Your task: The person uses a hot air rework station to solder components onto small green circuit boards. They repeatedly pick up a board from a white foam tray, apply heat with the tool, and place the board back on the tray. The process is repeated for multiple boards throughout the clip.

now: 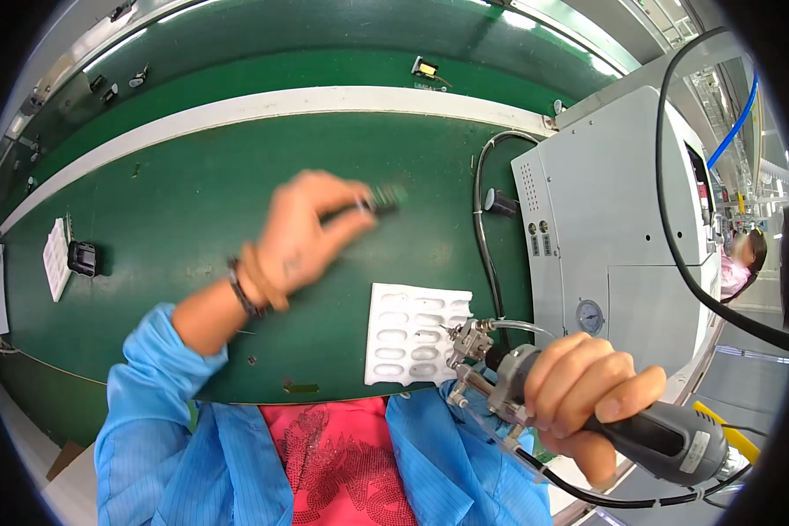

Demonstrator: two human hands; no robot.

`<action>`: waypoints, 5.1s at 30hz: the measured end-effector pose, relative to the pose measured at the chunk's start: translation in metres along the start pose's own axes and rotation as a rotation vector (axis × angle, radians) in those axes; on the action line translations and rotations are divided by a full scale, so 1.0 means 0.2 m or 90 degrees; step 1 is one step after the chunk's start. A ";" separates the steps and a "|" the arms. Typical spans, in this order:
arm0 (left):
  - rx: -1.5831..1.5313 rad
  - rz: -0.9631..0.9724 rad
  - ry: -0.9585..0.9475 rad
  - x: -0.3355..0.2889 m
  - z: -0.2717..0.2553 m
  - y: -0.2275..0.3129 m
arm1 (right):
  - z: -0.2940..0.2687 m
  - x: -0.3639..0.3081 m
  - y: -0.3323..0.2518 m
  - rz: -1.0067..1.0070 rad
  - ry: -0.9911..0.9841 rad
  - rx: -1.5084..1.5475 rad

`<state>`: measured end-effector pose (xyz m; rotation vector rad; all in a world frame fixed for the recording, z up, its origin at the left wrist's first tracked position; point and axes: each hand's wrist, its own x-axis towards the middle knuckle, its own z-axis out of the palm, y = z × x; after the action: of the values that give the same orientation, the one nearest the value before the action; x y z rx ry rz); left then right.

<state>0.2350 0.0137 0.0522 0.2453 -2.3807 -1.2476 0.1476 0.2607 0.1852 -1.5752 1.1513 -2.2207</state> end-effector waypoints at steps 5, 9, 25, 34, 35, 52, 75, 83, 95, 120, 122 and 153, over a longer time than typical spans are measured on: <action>0.406 -0.013 0.292 0.46 -0.38 -0.51 | 0.00 0.01 0.05 0.020 -0.002 0.013; 0.374 0.084 0.226 0.71 -0.29 -0.56 | -0.03 0.02 0.06 0.054 -0.021 0.011; 0.224 0.062 -0.068 1.14 0.15 -0.60 | -0.07 0.05 0.07 0.064 0.026 0.015; 0.057 0.053 -0.001 0.74 -0.10 -0.37 | -0.01 0.02 0.07 0.035 0.019 -0.013; 0.063 0.053 0.002 0.65 -0.11 -0.32 | -0.01 0.02 0.07 0.035 0.012 -0.008; -0.017 0.078 -0.060 -0.34 0.29 0.22 | -0.04 -0.03 0.06 -0.006 -0.006 0.014; -0.111 0.059 -0.027 -0.33 0.33 0.13 | 0.05 0.04 0.23 0.072 -0.050 -0.019; -0.105 0.065 -0.013 -0.36 0.30 0.11 | 0.11 0.07 0.27 0.123 -0.063 -0.014; -0.098 0.079 -0.030 -0.36 0.33 0.11 | 0.01 0.02 0.04 -0.002 -0.029 0.014; 0.320 -0.034 -0.149 0.87 -0.23 -0.73 | -0.02 -0.04 -0.01 -0.025 0.060 -0.014; 0.331 -0.045 -0.180 0.88 -0.26 -0.73 | -0.02 -0.04 -0.01 -0.026 0.058 -0.009; 0.071 0.082 -0.227 -0.03 0.12 0.16 | -0.03 -0.06 -0.04 -0.028 0.018 0.020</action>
<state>0.2311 0.0531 0.0647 -0.1064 -2.7205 -1.1811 0.1502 0.2762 0.1815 -1.5774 1.0936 -2.2846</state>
